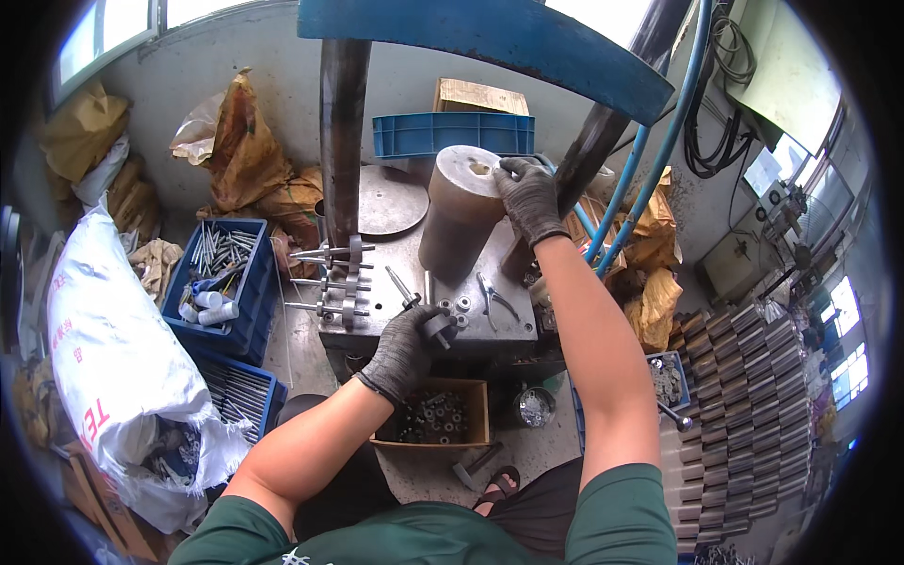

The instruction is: Operating an industrial press to assemble small metal components and hardware.

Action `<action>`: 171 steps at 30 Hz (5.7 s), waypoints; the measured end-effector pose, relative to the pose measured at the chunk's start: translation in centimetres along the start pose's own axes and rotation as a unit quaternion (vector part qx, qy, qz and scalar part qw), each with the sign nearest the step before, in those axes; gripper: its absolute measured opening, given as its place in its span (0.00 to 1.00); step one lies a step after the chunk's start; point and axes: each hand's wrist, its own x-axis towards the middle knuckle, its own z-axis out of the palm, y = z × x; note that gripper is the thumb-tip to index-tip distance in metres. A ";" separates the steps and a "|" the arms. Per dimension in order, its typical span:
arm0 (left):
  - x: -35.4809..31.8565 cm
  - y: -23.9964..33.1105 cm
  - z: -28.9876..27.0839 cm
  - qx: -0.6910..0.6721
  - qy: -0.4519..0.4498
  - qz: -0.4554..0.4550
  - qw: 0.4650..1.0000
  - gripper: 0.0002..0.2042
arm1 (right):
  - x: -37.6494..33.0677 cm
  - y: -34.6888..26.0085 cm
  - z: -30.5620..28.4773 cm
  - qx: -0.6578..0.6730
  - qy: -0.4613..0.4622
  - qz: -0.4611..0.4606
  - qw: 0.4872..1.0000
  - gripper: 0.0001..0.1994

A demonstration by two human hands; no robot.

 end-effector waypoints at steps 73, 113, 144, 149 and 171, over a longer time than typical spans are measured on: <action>13.8 10.5 21.5 0.503 -0.133 0.353 0.778 0.28 | -26.7 0.1 -32.4 -0.175 -0.392 0.036 0.903 0.08; 15.1 10.7 20.9 0.614 -0.100 0.428 0.656 0.33 | -33.4 -0.4 -31.6 -0.153 -0.437 0.155 0.873 0.08; 14.7 10.4 21.0 0.578 -0.108 0.412 0.696 0.24 | -26.6 3.0 -31.4 -0.051 -0.046 0.097 0.993 0.10; 13.6 10.8 20.8 0.547 -0.140 0.380 0.733 0.21 | -16.5 7.4 -30.1 -0.088 0.079 0.016 0.993 0.10; 16.4 11.9 20.1 0.594 -0.117 0.437 0.665 0.21 | -33.7 -0.7 -31.7 -0.099 -0.409 0.205 0.884 0.11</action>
